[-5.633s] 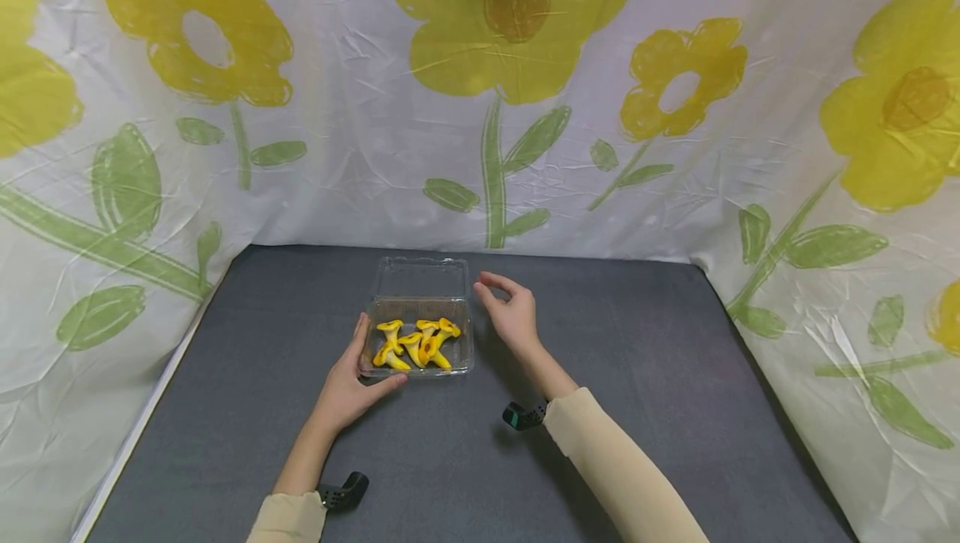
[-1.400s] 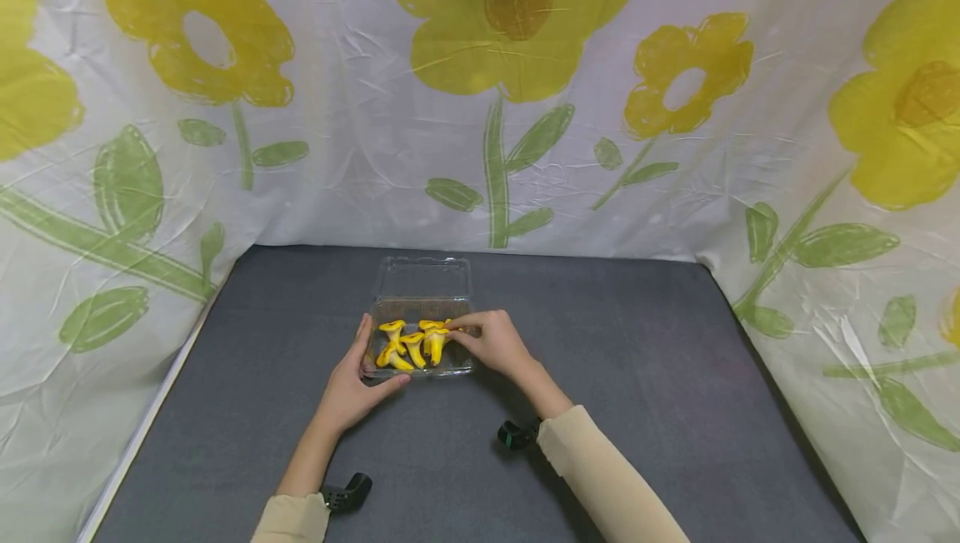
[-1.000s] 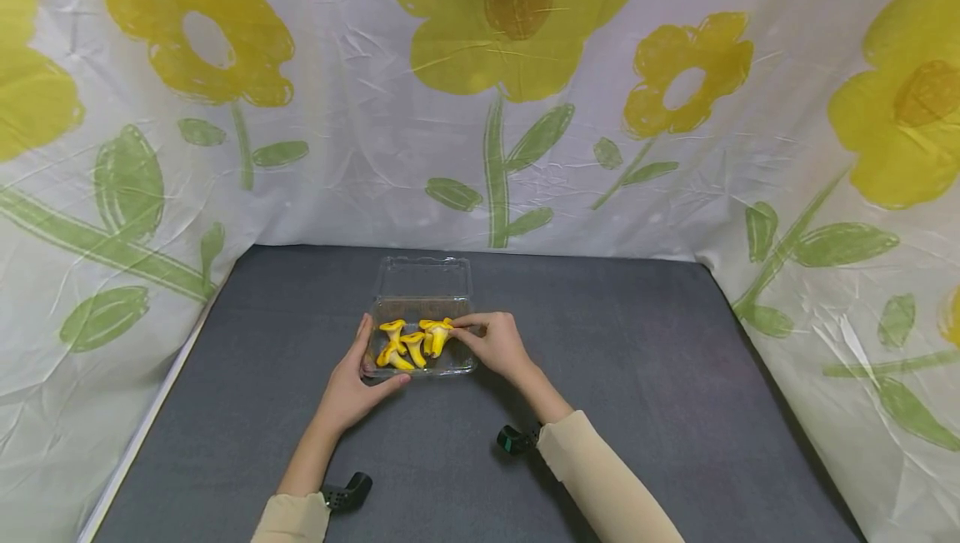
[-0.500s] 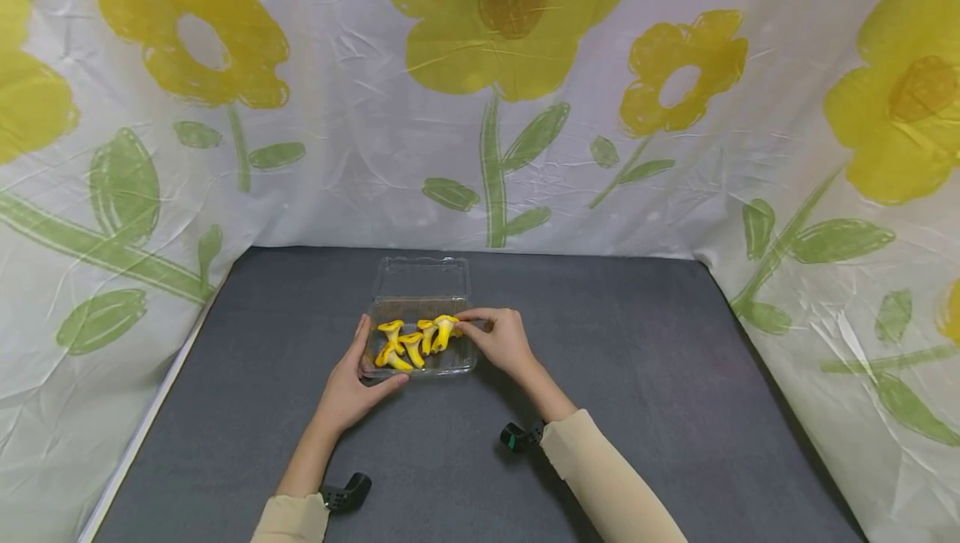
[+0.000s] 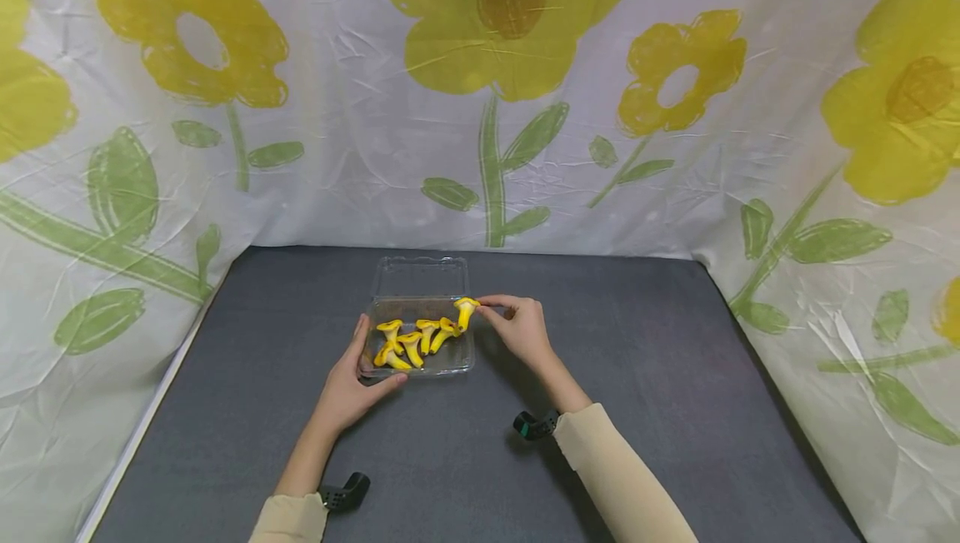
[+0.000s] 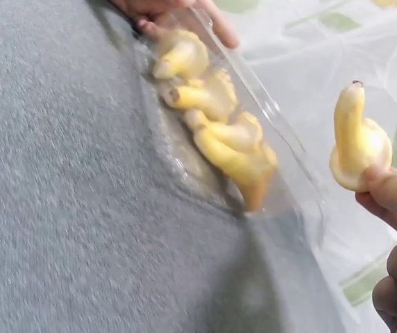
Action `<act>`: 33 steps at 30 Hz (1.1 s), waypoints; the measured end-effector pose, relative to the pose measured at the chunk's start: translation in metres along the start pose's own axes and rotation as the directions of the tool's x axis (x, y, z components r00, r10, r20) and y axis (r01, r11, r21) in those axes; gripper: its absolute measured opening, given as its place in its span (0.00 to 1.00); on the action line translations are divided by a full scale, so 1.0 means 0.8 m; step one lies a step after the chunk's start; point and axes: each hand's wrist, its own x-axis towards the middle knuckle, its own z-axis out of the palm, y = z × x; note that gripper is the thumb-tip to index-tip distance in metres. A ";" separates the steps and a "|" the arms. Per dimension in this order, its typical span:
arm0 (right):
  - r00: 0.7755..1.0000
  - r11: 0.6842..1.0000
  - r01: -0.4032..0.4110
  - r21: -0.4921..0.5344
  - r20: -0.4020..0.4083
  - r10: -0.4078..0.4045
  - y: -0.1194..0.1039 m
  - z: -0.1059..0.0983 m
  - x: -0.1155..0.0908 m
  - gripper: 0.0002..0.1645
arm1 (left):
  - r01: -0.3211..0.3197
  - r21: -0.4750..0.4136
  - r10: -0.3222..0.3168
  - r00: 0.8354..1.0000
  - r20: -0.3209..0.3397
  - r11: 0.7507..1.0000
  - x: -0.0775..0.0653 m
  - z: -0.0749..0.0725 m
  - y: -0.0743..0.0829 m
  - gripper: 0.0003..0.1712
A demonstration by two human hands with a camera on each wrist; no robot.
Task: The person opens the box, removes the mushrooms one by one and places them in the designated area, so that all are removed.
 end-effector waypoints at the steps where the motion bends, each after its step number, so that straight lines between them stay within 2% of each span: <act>1: 1.000 1.000 -0.002 -0.002 -0.007 0.002 0.002 -0.002 0.001 0.10 | 0.002 0.002 -0.002 1.000 0.000 1.000 0.000 0.000 0.000 0.71; 15: 0.995 0.997 -0.049 -0.056 -0.091 0.043 0.044 -0.019 0.003 0.10 | 0.011 -0.005 -0.011 1.000 0.006 1.000 -0.001 0.000 -0.002 0.71; 24: 0.990 0.990 -0.085 -0.114 -0.119 0.071 0.075 -0.021 0.011 0.10 | 0.003 -0.006 -0.003 1.000 0.005 1.000 0.001 0.001 0.000 0.71; 29: 0.984 0.986 -0.112 -0.120 -0.153 0.093 0.089 -0.020 0.021 0.10 | -0.007 -0.007 0.007 1.000 0.002 1.000 0.002 0.001 -0.002 0.71; 33: 0.984 0.985 -0.121 -0.122 -0.149 0.102 0.096 -0.017 0.027 0.10 | -0.011 -0.002 0.011 1.000 -0.002 1.000 0.000 0.001 -0.003 0.70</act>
